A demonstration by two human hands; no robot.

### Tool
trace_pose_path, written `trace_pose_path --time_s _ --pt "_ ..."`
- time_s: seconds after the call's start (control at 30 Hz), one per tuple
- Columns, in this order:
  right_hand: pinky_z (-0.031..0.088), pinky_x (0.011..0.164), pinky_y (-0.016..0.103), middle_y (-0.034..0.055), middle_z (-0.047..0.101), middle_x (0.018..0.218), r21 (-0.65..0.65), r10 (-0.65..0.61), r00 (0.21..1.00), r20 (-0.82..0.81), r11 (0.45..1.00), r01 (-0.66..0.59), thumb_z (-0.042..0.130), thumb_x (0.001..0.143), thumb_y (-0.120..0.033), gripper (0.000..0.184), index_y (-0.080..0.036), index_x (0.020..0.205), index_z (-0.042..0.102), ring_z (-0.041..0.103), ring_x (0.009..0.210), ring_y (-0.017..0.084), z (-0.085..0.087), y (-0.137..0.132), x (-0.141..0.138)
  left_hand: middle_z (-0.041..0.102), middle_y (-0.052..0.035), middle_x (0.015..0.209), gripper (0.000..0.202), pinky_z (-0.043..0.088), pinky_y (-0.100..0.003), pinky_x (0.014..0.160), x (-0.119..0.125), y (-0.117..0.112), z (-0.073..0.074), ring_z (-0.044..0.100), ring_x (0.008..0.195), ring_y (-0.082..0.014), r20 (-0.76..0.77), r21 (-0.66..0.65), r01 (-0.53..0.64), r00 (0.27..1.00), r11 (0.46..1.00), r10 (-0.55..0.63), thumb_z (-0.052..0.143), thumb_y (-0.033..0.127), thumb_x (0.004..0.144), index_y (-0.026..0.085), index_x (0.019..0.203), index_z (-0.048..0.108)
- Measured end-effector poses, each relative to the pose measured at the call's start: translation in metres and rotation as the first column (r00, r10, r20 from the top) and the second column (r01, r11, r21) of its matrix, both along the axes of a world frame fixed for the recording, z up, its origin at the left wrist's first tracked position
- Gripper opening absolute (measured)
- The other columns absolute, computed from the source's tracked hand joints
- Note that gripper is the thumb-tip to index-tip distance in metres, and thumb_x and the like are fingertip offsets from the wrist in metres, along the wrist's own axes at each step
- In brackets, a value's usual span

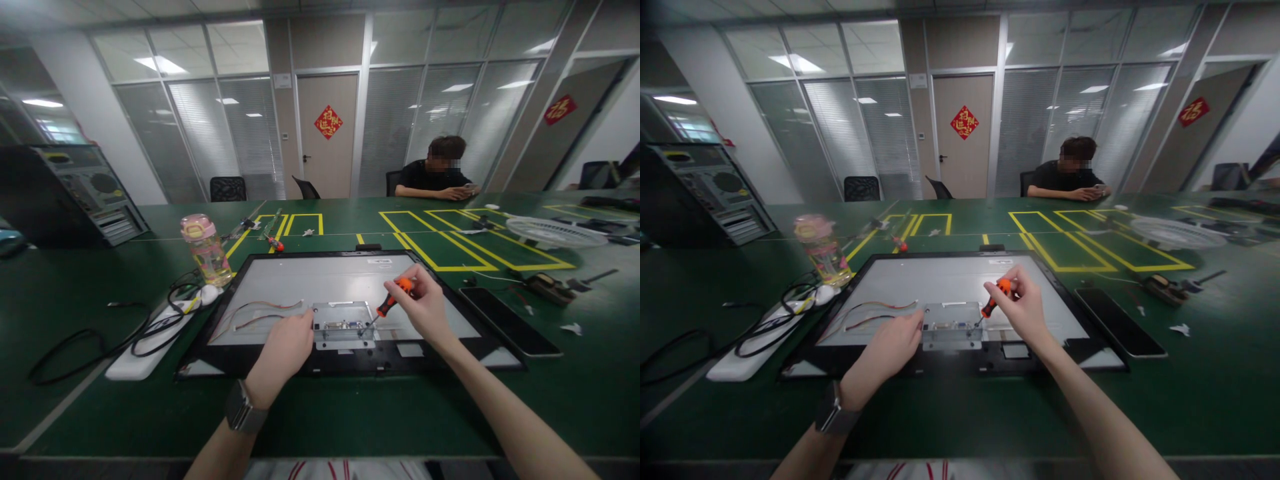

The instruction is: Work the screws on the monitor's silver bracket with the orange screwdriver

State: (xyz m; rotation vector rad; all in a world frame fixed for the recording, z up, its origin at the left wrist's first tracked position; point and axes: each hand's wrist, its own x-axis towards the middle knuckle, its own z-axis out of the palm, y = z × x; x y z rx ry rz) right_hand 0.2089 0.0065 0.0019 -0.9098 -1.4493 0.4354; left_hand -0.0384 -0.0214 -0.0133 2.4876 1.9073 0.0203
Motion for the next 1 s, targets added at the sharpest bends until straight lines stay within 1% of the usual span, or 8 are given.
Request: trace_pose_path --time_s 0.13,0.2,0.37,0.57,0.67,0.77,0.9,1.0 --pt "0.030 0.044 0.023 -0.0057 0.050 0.055 0.061 -0.054 0.994 0.097 0.997 0.048 0.068 0.081 -0.031 0.012 -0.021 0.083 0.060 0.040 0.045 0.010 -0.0013 0.0010 0.0013 0.071 -0.0100 0.088 0.023 0.052 -0.036 0.072 0.0012 0.0005 -0.0003 0.070 0.084 -0.0272 -0.005 -0.008 -0.006 1.000 1.000 0.006 0.036 0.015 0.092 0.017 0.102 0.057" --pt "0.033 0.046 0.024 -0.0034 0.055 0.059 0.091 -0.031 0.990 0.136 0.996 0.019 0.064 0.084 -0.030 0.010 -0.020 0.084 0.065 0.043 0.046 0.011 -0.0016 0.0006 0.0030 0.071 -0.0104 0.089 0.024 0.052 -0.036 0.072 0.0015 0.0007 -0.0005 0.070 0.084 -0.0269 -0.011 -0.013 -0.010 1.000 1.000 0.010 0.036 0.015 0.093 0.017 0.103 0.057" --pt "0.032 0.046 0.026 -0.0026 0.052 0.055 0.130 0.065 0.990 0.125 0.988 -0.081 0.041 0.092 -0.028 0.028 -0.020 0.088 0.068 0.044 0.047 0.013 -0.0018 -0.0015 0.0072 0.071 -0.0109 0.089 0.023 0.052 -0.036 0.073 0.0010 0.0012 -0.0011 0.070 0.086 -0.0271 -0.013 -0.016 -0.014 1.000 1.000 0.013 0.037 0.017 0.093 0.017 0.106 0.057" --pt "0.034 0.046 0.025 -0.0014 0.059 0.060 0.140 -0.032 0.979 0.201 0.990 0.003 0.052 0.090 -0.030 0.019 -0.019 0.091 0.068 0.046 0.046 0.012 0.0047 -0.0071 0.0037 0.071 -0.0106 0.089 0.024 0.052 -0.035 0.072 -0.0002 0.0017 -0.0026 0.070 0.085 -0.0261 0.002 -0.005 -0.007 1.000 1.000 0.007 0.037 0.016 0.092 0.016 0.106 0.057" --pt "0.034 0.044 0.023 -0.0034 0.055 0.057 0.094 -0.057 0.989 0.138 0.995 0.044 0.064 0.085 -0.032 0.013 -0.019 0.082 0.062 0.047 0.045 0.011 0.0039 -0.0059 0.0009 0.071 -0.0104 0.089 0.023 0.051 -0.033 0.072 -0.0002 0.0019 -0.0023 0.070 0.085 -0.0254 -0.003 -0.010 -0.010 1.000 1.000 0.010 0.038 0.017 0.093 0.016 0.105 0.057" --pt "0.035 0.045 0.023 -0.0037 0.053 0.058 0.101 -0.073 0.994 0.087 0.993 0.064 0.070 0.080 -0.033 0.022 -0.021 0.072 0.054 0.049 0.048 0.011 0.0001 -0.0029 0.0001 0.071 -0.0100 0.088 0.023 0.051 -0.033 0.072 0.0004 0.0013 -0.0010 0.070 0.084 -0.0251 -0.007 -0.010 -0.012 1.000 1.000 0.012 0.037 0.016 0.093 0.017 0.104 0.057" --pt "0.036 0.045 0.024 -0.0025 0.058 0.061 0.125 -0.074 0.991 0.113 0.990 0.060 0.068 0.083 -0.033 0.014 -0.021 0.080 0.060 0.051 0.050 0.012 -0.0028 -0.0014 0.0007 0.071 -0.0101 0.088 0.023 0.051 -0.034 0.072 0.0013 0.0008 0.0005 0.070 0.083 -0.0255 -0.014 -0.015 -0.010 1.000 1.000 0.010 0.035 0.016 0.094 0.017 0.104 0.057" --pt "0.038 0.047 0.025 -0.0007 0.061 0.063 0.159 -0.018 0.987 0.162 0.987 -0.008 0.058 0.090 -0.034 0.016 -0.021 0.082 0.064 0.053 0.050 0.013 -0.0020 -0.0020 0.0019 0.070 -0.0104 0.089 0.024 0.052 -0.036 0.072 0.0015 0.0010 0.0005 0.070 0.085 -0.0264 -0.022 -0.021 -0.012 1.000 1.000 0.012 0.035 0.016 0.094 0.017 0.104 0.057"
